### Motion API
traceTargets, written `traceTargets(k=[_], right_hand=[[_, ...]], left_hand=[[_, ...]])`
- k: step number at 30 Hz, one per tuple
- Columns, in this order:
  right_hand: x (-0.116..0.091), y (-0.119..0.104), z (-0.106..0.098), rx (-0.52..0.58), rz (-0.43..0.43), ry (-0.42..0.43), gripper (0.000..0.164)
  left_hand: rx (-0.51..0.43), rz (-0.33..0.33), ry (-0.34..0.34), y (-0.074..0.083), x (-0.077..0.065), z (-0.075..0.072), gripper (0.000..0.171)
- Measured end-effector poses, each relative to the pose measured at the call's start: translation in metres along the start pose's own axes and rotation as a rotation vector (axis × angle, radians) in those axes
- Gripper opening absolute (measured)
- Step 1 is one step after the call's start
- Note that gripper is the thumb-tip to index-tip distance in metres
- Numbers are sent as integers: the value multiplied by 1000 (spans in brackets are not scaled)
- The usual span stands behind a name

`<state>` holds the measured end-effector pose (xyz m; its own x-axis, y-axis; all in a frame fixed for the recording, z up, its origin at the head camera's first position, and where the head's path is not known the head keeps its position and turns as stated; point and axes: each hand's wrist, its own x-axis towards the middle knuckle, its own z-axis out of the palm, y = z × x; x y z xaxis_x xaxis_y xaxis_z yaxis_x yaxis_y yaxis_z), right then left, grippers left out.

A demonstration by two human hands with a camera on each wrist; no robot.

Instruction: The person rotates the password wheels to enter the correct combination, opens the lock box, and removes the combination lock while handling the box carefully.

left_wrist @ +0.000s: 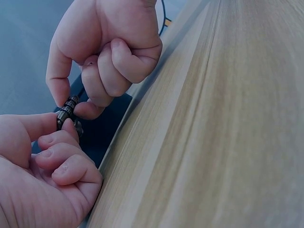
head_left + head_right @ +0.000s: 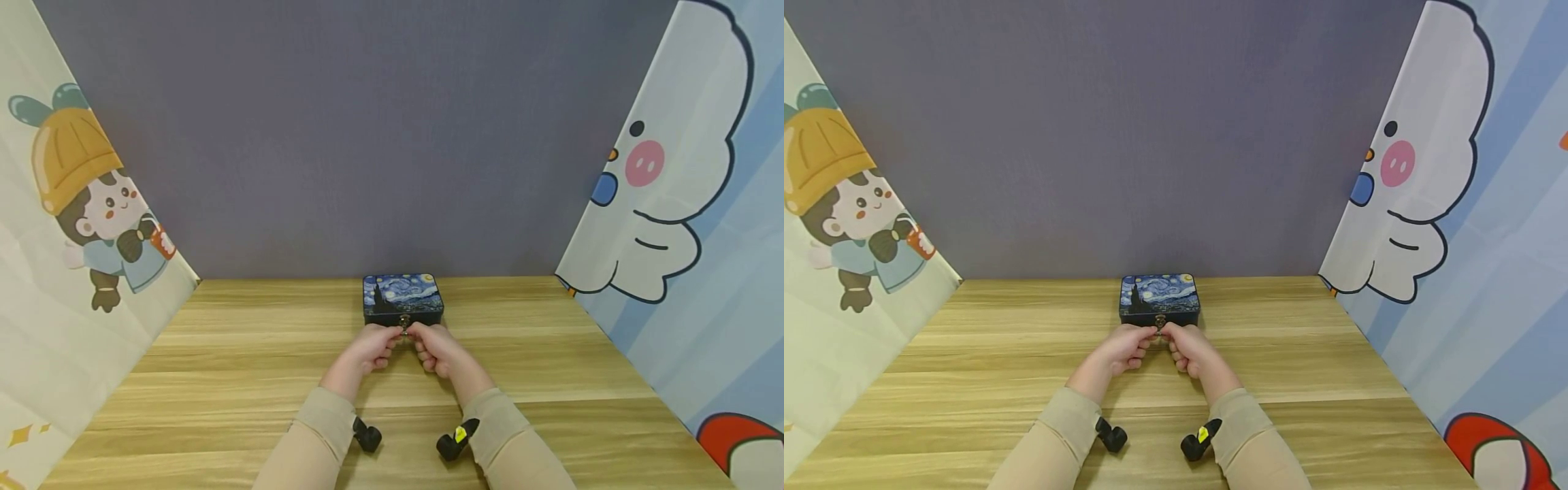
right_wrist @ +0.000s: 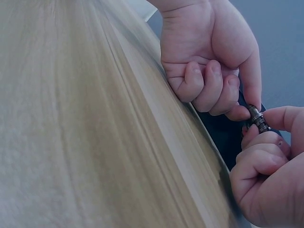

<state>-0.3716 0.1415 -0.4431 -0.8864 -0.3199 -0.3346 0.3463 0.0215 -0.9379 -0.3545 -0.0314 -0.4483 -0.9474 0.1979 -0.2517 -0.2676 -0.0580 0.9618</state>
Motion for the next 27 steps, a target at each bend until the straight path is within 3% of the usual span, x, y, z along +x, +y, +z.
traceTargets(k=[27], right_hand=[[1, 1, 0, -28, 3, 10, 21]], left_hand=[[-1, -1, 2, 0, -1, 1, 31]])
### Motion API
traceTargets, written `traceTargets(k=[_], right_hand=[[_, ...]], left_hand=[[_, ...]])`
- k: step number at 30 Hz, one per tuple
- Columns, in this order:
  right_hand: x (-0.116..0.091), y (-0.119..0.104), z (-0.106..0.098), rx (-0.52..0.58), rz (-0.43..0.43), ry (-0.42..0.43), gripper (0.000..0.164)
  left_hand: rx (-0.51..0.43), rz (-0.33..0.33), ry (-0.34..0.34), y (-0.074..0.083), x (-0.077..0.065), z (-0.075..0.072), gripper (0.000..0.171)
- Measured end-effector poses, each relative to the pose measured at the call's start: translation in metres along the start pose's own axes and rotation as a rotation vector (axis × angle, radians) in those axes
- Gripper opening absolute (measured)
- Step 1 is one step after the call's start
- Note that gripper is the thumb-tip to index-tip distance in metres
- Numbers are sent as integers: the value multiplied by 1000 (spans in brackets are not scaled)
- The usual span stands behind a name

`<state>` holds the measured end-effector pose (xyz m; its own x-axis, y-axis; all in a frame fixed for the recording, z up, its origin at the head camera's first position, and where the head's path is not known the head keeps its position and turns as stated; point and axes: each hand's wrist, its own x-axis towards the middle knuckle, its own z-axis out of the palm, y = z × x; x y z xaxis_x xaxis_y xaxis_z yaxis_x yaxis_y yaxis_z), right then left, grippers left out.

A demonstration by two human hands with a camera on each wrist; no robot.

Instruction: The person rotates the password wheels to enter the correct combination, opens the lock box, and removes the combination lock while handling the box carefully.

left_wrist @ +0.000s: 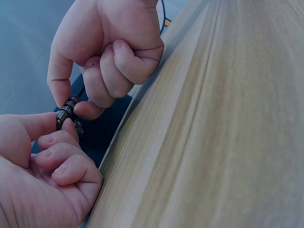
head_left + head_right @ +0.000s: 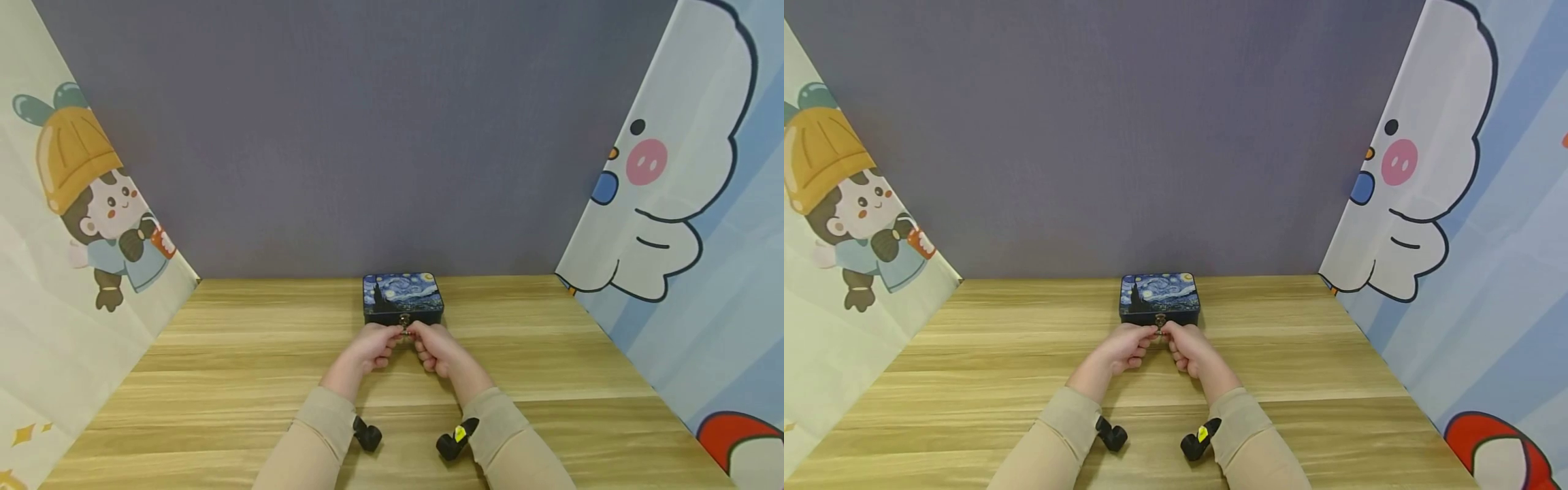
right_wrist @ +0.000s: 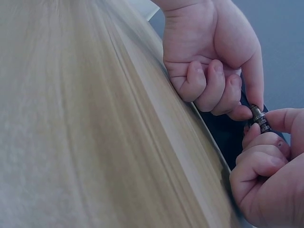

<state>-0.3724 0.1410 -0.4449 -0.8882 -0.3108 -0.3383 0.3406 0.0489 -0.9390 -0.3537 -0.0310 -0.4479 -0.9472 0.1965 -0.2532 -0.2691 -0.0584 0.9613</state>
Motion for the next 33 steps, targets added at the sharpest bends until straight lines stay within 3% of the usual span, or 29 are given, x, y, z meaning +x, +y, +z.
traceTargets(k=[11, 33], right_hand=[[-3, -3, 0, 3, 0, -12, 28], [-7, -8, -8, 56, 14, -38, 26]], left_hand=[[-26, -19, -8, 4, -2, -1, 30], [-42, -15, -12, 2, 0, -2, 32]])
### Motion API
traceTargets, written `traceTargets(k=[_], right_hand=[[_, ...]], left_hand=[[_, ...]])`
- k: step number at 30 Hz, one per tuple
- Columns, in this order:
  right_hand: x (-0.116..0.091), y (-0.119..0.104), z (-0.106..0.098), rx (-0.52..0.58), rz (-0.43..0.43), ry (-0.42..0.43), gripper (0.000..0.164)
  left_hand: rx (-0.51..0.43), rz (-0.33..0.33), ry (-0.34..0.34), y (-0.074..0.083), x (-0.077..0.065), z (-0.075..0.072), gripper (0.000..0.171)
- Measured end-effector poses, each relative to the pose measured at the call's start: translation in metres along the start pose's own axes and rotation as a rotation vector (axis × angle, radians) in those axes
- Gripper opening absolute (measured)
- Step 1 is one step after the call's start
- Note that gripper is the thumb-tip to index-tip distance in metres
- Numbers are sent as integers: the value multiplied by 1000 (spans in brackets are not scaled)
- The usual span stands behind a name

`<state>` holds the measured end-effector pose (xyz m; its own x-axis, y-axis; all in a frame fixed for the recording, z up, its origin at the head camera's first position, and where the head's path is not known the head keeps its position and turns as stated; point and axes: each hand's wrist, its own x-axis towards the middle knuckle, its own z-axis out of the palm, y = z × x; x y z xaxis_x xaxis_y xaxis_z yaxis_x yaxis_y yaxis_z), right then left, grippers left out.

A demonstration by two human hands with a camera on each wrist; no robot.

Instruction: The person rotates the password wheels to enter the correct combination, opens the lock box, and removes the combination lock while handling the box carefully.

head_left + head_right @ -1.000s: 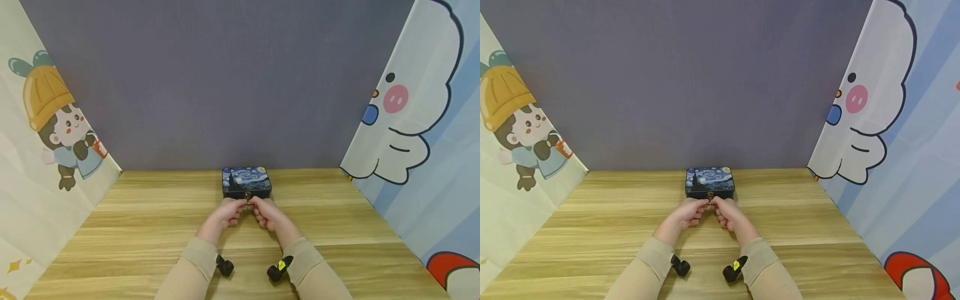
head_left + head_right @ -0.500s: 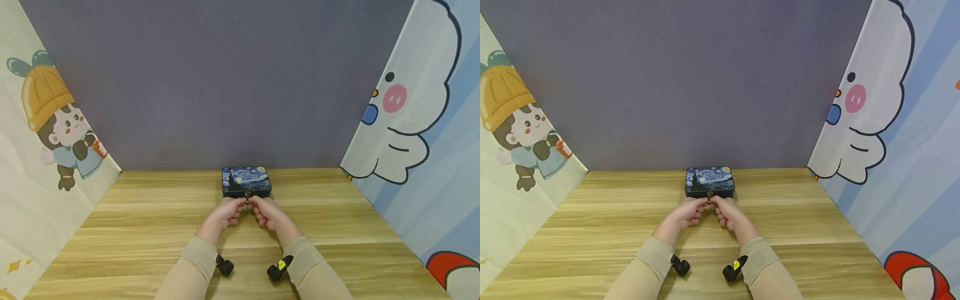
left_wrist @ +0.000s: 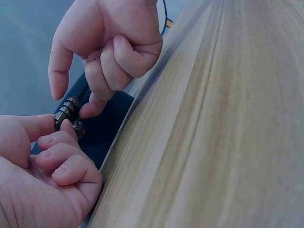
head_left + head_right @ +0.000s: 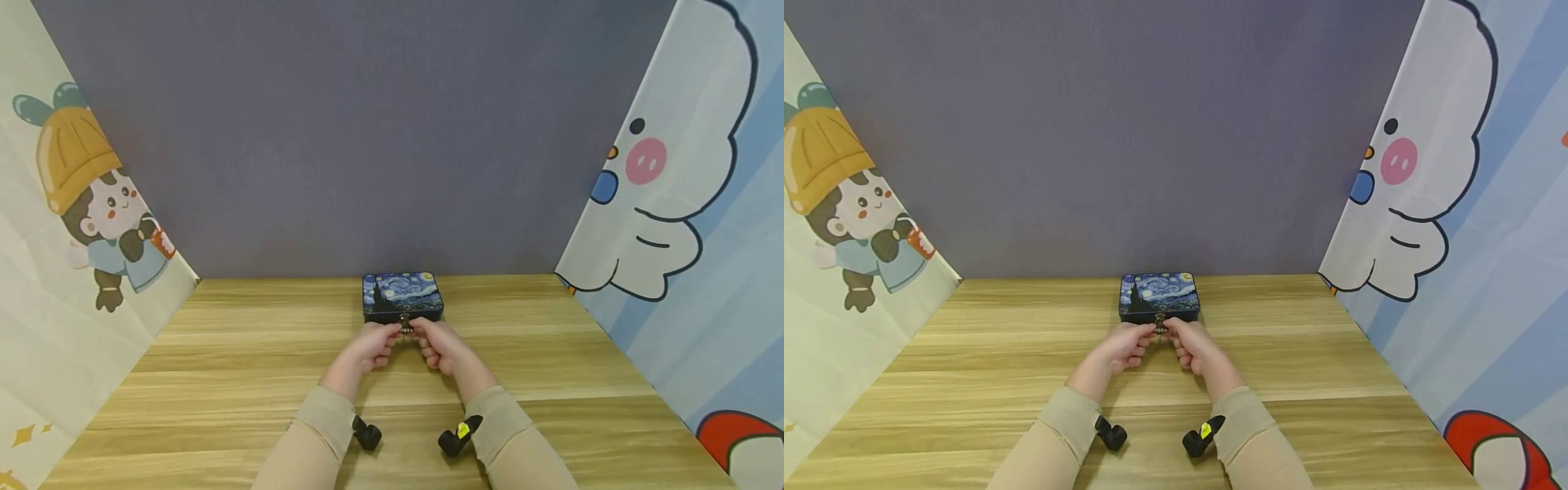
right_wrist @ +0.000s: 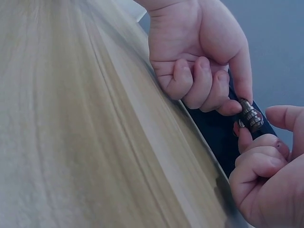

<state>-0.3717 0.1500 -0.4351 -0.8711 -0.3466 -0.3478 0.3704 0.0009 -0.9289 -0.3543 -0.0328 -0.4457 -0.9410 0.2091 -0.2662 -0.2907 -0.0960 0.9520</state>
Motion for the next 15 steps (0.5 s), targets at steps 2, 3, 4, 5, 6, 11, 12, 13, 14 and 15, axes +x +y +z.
traceTargets(k=[2, 3, 4, 5, 6, 11, 12, 13, 14, 15], right_hand=[[0, 0, -1, -1, -3, 2, 26], [0, 0, -1, -1, -4, 5, 26], [0, 0, -1, -2, -4, 9, 26], [1, 0, -2, -2, -5, 13, 27], [1, 0, -2, -2, -4, 16, 27], [3, 2, -3, -12, -2, 25, 26], [4, 2, -3, -14, -3, 26, 26], [4, 2, -3, -16, -4, 27, 26], [4, 2, -2, -18, -4, 26, 27], [4, 2, -2, -20, -6, 26, 28]], left_hand=[[-4, 0, -3, 0, 0, 0, 32], [-5, 0, -5, -1, 0, 0, 32], [-5, 0, -6, -1, 0, 0, 32], [-4, 1, -6, -1, 0, 0, 32], [-5, 1, -5, -1, 0, 0, 32], [11, 1, -2, -1, 0, 0, 33], [15, 2, -1, -1, 0, 0, 33], [21, 2, -1, -1, 0, 0, 33], [25, 3, -1, -1, 0, 0, 33], [29, 3, 1, -1, 0, 0, 33]])
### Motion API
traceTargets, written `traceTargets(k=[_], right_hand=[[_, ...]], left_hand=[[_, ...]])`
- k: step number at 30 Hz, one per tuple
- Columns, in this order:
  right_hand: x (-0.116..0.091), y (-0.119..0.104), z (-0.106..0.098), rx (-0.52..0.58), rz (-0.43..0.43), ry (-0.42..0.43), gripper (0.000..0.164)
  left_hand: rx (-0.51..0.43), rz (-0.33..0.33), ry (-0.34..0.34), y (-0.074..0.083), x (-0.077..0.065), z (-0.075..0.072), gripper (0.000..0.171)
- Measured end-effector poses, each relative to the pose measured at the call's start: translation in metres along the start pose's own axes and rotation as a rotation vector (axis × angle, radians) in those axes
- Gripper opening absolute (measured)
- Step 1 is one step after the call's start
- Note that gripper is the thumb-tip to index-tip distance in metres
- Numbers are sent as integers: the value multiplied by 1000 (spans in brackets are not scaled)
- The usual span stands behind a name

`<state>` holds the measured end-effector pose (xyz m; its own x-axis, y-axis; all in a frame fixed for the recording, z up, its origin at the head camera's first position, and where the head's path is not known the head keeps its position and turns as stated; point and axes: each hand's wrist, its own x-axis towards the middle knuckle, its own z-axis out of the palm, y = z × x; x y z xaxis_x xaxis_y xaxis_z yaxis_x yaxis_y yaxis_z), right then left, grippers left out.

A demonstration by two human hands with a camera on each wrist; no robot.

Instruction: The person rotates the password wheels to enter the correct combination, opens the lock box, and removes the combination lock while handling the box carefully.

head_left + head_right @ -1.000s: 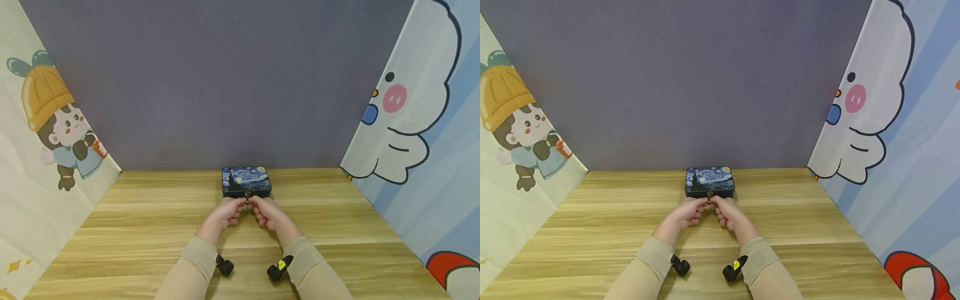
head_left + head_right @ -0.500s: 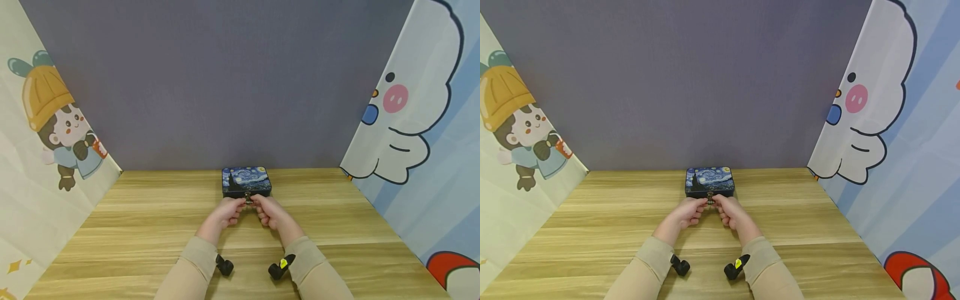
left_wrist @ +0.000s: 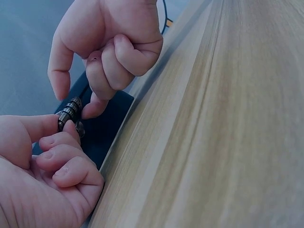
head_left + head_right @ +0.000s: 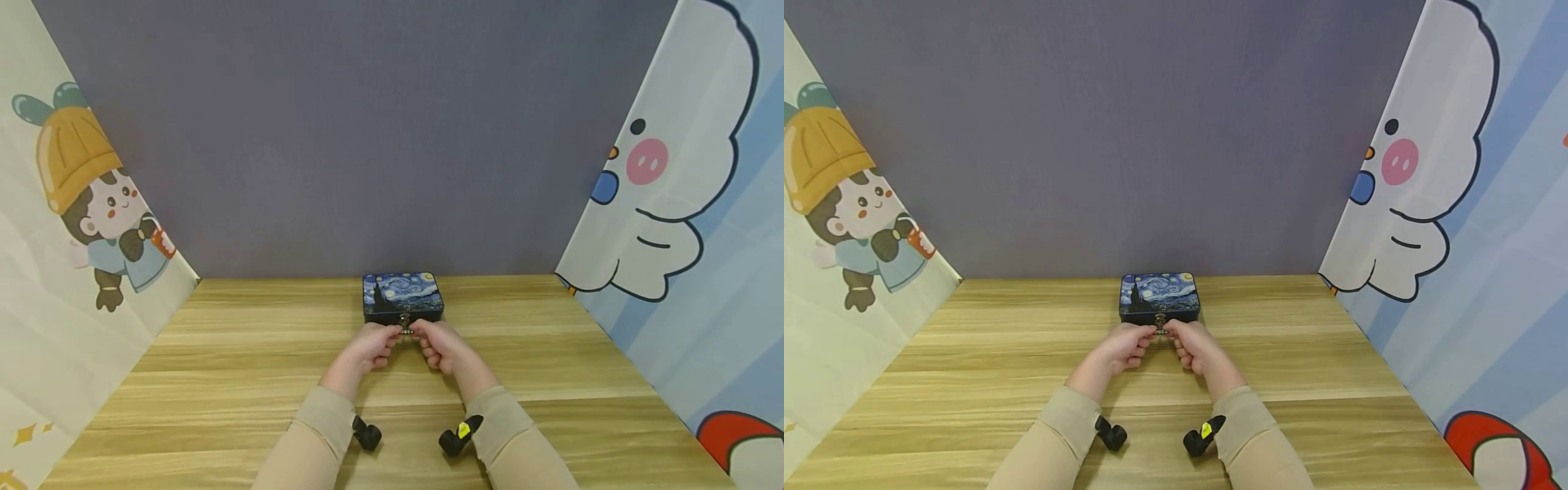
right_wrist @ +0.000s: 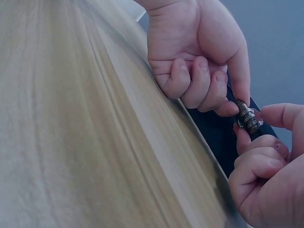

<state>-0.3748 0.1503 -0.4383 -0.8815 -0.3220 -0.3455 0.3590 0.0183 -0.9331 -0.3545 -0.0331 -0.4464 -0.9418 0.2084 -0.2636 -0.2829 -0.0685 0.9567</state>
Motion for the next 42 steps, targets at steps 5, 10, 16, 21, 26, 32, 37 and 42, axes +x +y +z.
traceTargets(k=[5, 10, 16, 21, 26, 32, 37, 42], right_hand=[[0, 0, 3, -9, 3, -4, 28], [0, 2, 5, -26, -4, -8, 25], [1, 4, 7, -35, -14, -2, 22], [1, 5, 7, -32, -17, 0, 21], [2, 5, 7, -31, -19, 1, 21], [3, 6, 7, -30, -18, -3, 22], [3, 6, 7, -29, -13, 1, 22], [3, 7, 8, -26, -10, 2, 22]], left_hand=[[11, 0, 1, 0, 0, 0, 33], [27, 2, 1, 1, 0, 0, 31], [40, 10, 7, 1, 0, 1, 30], [37, 13, 18, 0, 1, 1, 29], [33, 16, 22, -1, 3, 2, 28], [27, 16, 17, -1, 3, 1, 29], [34, 13, 18, -1, 1, 1, 30], [42, 13, 21, -1, 1, 1, 32]])
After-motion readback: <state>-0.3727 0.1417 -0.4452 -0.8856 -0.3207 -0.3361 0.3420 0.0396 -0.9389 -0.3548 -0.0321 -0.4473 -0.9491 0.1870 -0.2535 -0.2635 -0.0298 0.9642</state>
